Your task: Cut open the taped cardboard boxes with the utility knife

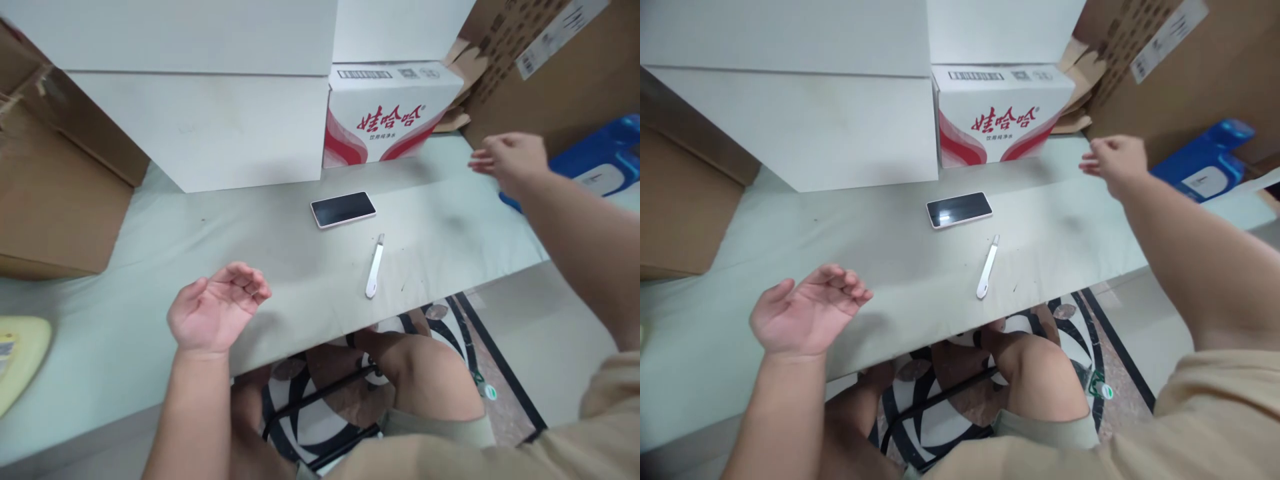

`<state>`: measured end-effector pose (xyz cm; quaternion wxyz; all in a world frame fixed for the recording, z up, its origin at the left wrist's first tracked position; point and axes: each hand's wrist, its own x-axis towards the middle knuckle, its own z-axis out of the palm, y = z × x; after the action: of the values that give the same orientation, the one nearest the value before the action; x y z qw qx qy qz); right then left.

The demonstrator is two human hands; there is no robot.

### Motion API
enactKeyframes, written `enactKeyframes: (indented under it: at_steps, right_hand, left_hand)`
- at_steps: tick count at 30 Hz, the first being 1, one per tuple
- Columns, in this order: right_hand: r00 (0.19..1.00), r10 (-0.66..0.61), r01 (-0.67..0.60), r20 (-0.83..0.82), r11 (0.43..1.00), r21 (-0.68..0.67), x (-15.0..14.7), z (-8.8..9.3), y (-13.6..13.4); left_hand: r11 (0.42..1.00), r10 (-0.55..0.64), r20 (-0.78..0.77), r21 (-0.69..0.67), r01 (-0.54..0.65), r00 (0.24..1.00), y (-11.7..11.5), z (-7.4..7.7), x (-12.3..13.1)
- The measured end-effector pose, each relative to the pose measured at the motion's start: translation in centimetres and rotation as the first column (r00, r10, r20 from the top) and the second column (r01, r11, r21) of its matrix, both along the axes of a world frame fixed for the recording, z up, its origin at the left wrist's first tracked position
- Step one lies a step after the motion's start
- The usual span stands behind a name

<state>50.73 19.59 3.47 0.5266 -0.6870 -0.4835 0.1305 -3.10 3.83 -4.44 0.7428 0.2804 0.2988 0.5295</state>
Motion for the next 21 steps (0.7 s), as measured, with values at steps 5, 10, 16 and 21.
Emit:
enactKeyframes:
  at_steps: [5, 10, 16, 21]
  right_hand:
    - [0.995, -0.013, -0.020, -0.104, 0.949, -0.316, -5.8, -0.5, -6.9]
    - [0.979, 0.193, -0.204, -0.069, 0.898, -0.390, -13.5, 1.7, -8.6]
    - [0.667, 0.728, -0.621, 0.160, 0.661, -0.421, -31.6, 1.9, -7.7]
    - [0.207, 0.896, -0.899, 0.393, 0.332, -0.286, -49.7, 2.1, -8.2]
  left_hand:
    - [1.000, 0.012, 0.088, -0.009, -0.011, 0.996, -1.1, 1.0, -0.6]
    - [0.990, 0.140, 0.161, 0.007, -0.143, 0.977, -3.2, 2.0, -1.4]
    - [0.923, 0.372, 0.224, 0.011, -0.384, 0.901, -4.3, 2.9, -3.2]
    - [0.861, 0.496, 0.240, -0.010, -0.508, 0.835, -4.4, 3.3, -5.0]
